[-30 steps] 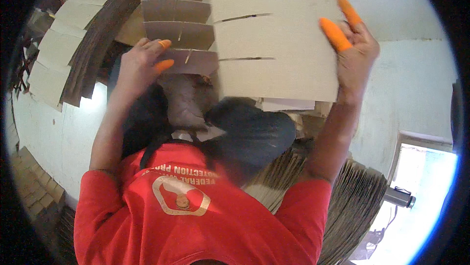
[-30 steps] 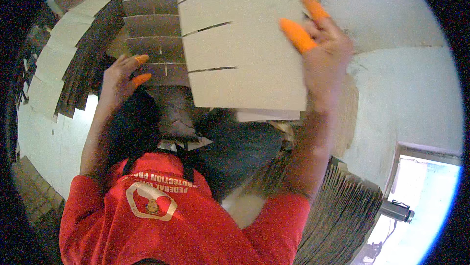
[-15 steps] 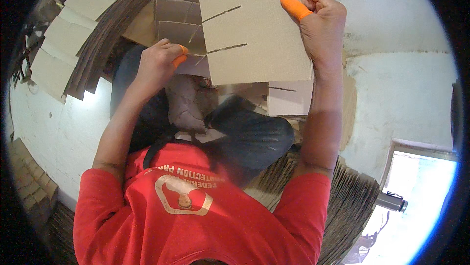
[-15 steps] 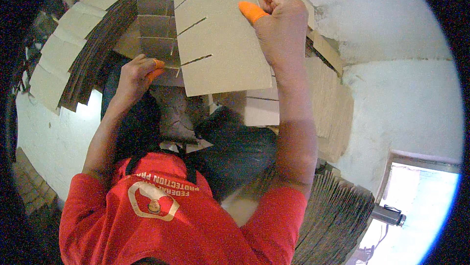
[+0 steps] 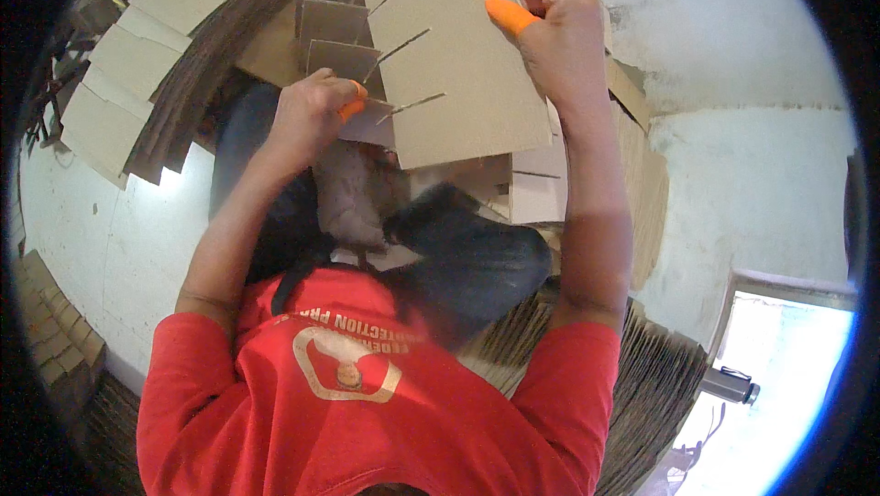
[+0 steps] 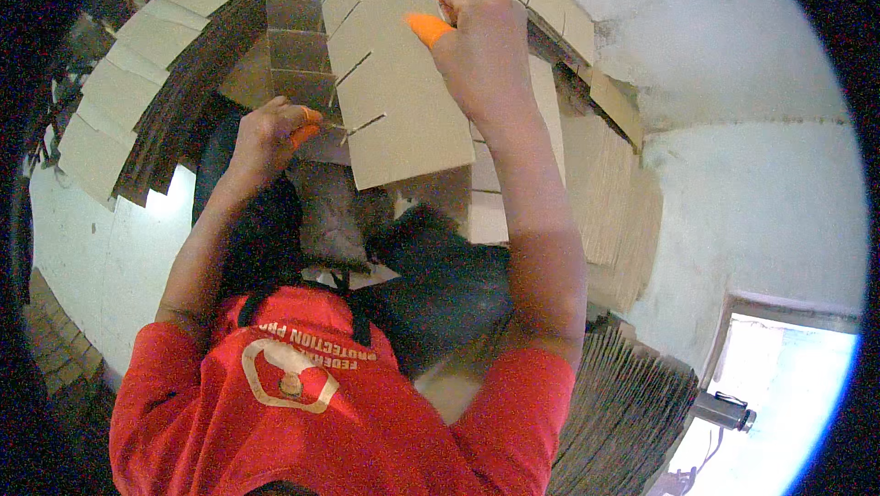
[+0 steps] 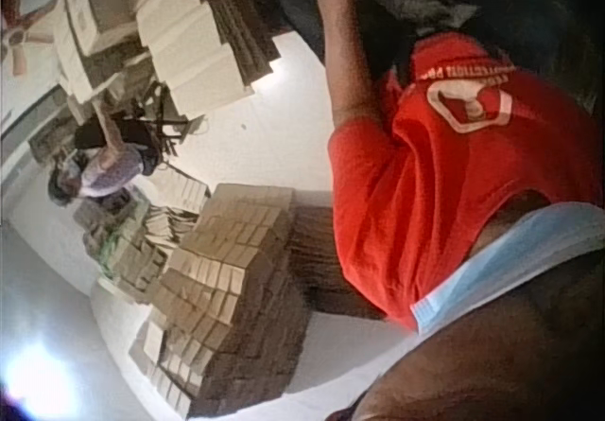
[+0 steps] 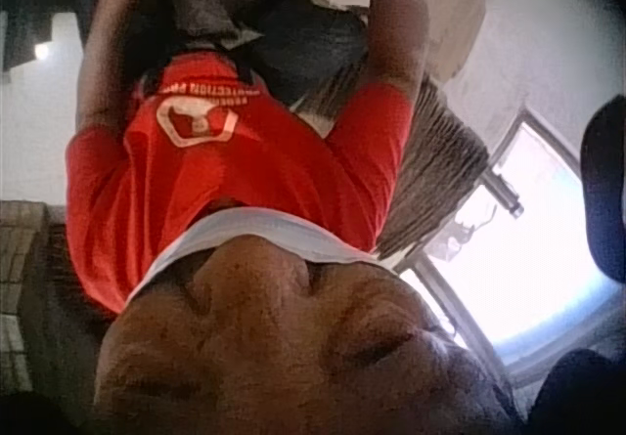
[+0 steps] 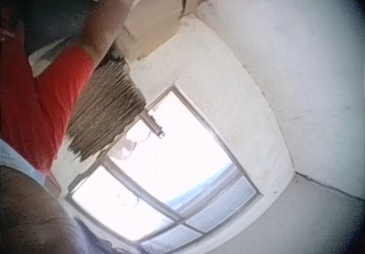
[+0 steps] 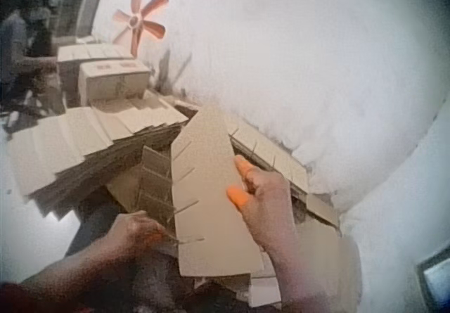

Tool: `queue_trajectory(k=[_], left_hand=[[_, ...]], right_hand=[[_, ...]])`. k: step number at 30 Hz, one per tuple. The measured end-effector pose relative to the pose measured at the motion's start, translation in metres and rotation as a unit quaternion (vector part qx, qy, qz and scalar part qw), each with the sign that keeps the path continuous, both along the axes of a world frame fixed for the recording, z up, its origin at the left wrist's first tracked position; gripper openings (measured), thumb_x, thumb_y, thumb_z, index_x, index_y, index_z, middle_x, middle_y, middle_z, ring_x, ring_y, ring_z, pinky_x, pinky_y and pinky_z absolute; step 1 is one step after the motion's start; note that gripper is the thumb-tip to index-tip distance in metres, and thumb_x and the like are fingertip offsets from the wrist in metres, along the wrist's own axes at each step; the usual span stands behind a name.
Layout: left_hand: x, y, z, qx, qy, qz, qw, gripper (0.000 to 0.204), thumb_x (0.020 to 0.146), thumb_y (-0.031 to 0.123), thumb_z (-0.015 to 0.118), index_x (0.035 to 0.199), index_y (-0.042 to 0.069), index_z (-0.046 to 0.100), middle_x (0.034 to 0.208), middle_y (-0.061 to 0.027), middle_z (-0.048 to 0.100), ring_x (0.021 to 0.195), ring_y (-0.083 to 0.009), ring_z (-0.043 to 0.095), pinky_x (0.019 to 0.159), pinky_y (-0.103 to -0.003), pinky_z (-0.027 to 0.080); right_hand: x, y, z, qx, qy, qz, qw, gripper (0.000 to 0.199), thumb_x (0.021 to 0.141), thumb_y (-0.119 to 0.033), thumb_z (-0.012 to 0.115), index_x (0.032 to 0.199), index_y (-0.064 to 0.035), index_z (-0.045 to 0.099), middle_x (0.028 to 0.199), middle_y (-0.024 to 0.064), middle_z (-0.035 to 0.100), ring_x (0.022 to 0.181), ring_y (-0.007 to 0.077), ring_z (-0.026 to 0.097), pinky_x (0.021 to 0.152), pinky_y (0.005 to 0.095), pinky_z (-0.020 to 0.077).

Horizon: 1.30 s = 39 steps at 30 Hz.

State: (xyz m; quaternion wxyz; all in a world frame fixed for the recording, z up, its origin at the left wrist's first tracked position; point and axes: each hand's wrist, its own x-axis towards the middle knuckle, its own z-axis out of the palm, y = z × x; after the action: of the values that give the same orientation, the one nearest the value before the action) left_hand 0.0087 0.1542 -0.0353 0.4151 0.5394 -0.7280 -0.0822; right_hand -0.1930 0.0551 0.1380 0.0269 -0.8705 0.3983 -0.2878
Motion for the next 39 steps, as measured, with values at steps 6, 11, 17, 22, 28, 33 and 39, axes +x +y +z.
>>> queue_trajectory(k=[6,11,17,22,28,33,39], left_hand=[[-0.002,-0.005,-0.009,-0.035,0.018,-0.017,0.999,0.014,0.071,0.009,0.072,0.084,0.007,0.068,0.08,-0.0082,0.068,0.077,-0.0261,0.063,0.064,-0.038,0.052],[0.0,-0.005,-0.005,-0.011,0.007,-0.013,1.0,0.014,0.071,0.009,0.072,0.084,0.007,0.068,0.077,-0.0083,0.066,0.075,-0.0268,0.061,0.063,-0.039,0.052],[0.0,-0.008,-0.016,-0.017,0.006,-0.036,0.999,0.016,0.073,0.008,0.073,0.089,0.008,0.069,0.081,-0.0098,0.068,0.072,-0.031,0.063,0.066,-0.04,0.052],[-0.003,-0.015,-0.025,-0.037,0.002,-0.05,0.998,0.016,0.074,0.008,0.072,0.089,0.008,0.068,0.08,-0.01,0.068,0.072,-0.0321,0.063,0.067,-0.04,0.052],[-0.005,-0.016,-0.011,-0.006,-0.016,-0.03,0.999,0.011,0.073,0.008,0.07,0.084,0.008,0.066,0.078,-0.0099,0.066,0.073,-0.0308,0.062,0.063,-0.041,0.051],[-0.007,-0.018,-0.014,0.006,-0.011,-0.024,1.0,0.013,0.074,0.009,0.071,0.086,0.008,0.066,0.08,-0.0092,0.067,0.073,-0.0311,0.061,0.064,-0.04,0.051],[-0.008,-0.018,-0.009,0.018,-0.05,-0.026,0.998,0.022,0.073,0.012,0.072,0.094,0.008,0.067,0.089,-0.0075,0.068,0.08,-0.0297,0.062,0.063,-0.038,0.052]], right_hand=[[-0.003,-0.001,-0.006,0.012,-0.015,0.027,0.999,0.034,0.072,-0.01,0.078,0.1,0.0037,0.064,0.062,0.0106,0.044,0.054,0.0186,0.042,0.054,0.0314,0.0387],[0.003,0.007,0.01,-0.004,0.018,-0.026,0.999,0.05,0.076,-0.008,0.076,0.124,-0.0011,0.062,0.067,-0.003,0.039,0.06,0.0074,0.036,0.056,0.0221,0.0355],[0.013,0.005,-0.012,0.066,-0.007,0.014,0.998,0.048,0.076,-0.007,0.074,0.122,-0.0016,0.063,0.066,0.0004,0.049,0.06,0.0093,0.042,0.057,0.0246,0.0403],[0.029,-0.011,-0.053,0.036,-0.009,0.072,0.997,0.028,0.074,-0.006,0.074,0.097,0.0054,0.063,0.07,0.0235,0.051,0.057,0.0208,0.043,0.057,0.0355,0.0429],[0.039,-0.021,-0.048,0.056,0.009,0.079,0.995,0.029,0.073,-0.008,0.075,0.073,0.0072,0.05,0.071,0.0251,0.05,0.059,0.0311,0.042,0.057,0.0374,0.0421],[0.042,-0.033,-0.076,-0.006,0.022,0.116,0.993,0.02,0.076,-0.011,0.073,0.083,0.0052,0.063,0.079,0.026,0.059,0.071,0.0386,0.059,0.065,0.0418,0.0473],[0.044,-0.012,-0.094,0.171,0.232,0.038,0.957,0.023,0.085,-0.024,0.066,0.1,-0.0061,0.068,0.097,0.0187,0.068,0.09,0.0368,0.065,0.081,0.0466,0.0523]])
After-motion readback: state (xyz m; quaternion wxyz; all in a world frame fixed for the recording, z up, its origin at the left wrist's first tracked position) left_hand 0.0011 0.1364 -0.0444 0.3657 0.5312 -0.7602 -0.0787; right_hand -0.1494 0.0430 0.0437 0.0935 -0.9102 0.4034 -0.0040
